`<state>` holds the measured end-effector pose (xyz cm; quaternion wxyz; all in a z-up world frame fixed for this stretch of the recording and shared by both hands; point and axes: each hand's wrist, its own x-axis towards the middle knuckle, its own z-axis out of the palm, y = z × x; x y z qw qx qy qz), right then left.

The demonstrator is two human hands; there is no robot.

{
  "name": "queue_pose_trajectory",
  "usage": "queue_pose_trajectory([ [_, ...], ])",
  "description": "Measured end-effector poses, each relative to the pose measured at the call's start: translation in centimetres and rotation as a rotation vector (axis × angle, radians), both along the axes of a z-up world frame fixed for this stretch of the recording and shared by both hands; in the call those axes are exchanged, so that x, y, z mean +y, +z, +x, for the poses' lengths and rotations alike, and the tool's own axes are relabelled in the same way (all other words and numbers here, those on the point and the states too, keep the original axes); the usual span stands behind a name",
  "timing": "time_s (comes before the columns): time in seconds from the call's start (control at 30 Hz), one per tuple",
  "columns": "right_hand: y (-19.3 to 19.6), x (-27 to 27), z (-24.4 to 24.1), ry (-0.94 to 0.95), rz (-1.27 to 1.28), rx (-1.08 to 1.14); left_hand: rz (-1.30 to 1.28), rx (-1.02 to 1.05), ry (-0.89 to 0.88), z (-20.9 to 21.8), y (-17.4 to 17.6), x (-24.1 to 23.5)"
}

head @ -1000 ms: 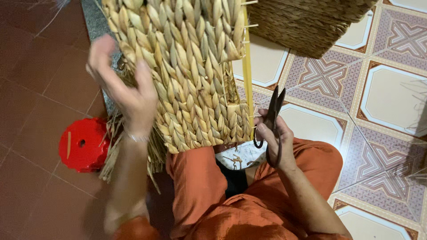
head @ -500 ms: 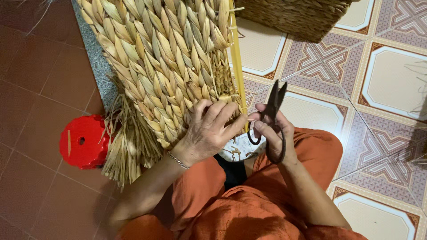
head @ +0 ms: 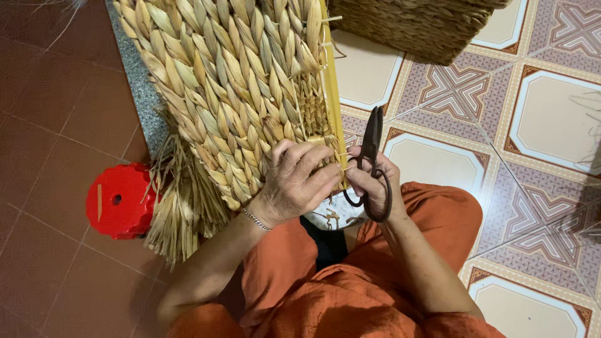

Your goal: The person trims the edges of a woven basket using shears. They rotate the basket to access different sides and cut protruding strands to create a neat finish.

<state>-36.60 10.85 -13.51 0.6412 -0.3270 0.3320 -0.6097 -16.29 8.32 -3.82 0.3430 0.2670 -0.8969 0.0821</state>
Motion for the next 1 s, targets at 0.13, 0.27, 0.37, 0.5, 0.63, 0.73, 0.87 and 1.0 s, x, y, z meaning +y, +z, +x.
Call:
queue_pose_trajectory([
  [0.13, 0.3, -0.8, -0.3, 0.032, -0.025, 0.076, -0.014, 0.01, -0.009, -0.3, -0.2, -0.1],
  [0.27, 0.7, -1.5, -0.5, 0.097, -0.049, 0.116, -0.029, 0.012, 0.013, -0.5, -0.3, 0.0],
  [0.37, 0.9, -2.0, -0.6, 0.124, 0.006, 0.142, -0.038, 0.022, 0.018, -0.5, -0.2, 0.0],
  [0.5, 1.2, -1.8, 0.1, 0.051, -0.028, 0.18, -0.026, 0.02, 0.021, -0.3, -0.4, 0.1],
  [0.63, 2.3, -1.1, 1.0, -0.066, -0.112, 0.395, 0.02, 0.056, 0.014, -0.3, -0.8, -0.1],
  [0.73, 3.1, -0.6, 2.0, -0.157, -0.141, 0.49, 0.036, 0.061, 0.017, -0.2, -1.0, 0.1],
  [0.87, 3.7, -0.4, 2.7, -0.173, -0.144, 0.43, 0.051, 0.037, 0.04, 0.1, -0.9, 0.2],
  [1.0, 2.8, -0.7, 1.1, -0.069, -0.098, 0.273, -0.016, -0.028, 0.093, -0.7, -0.8, 0.0],
])
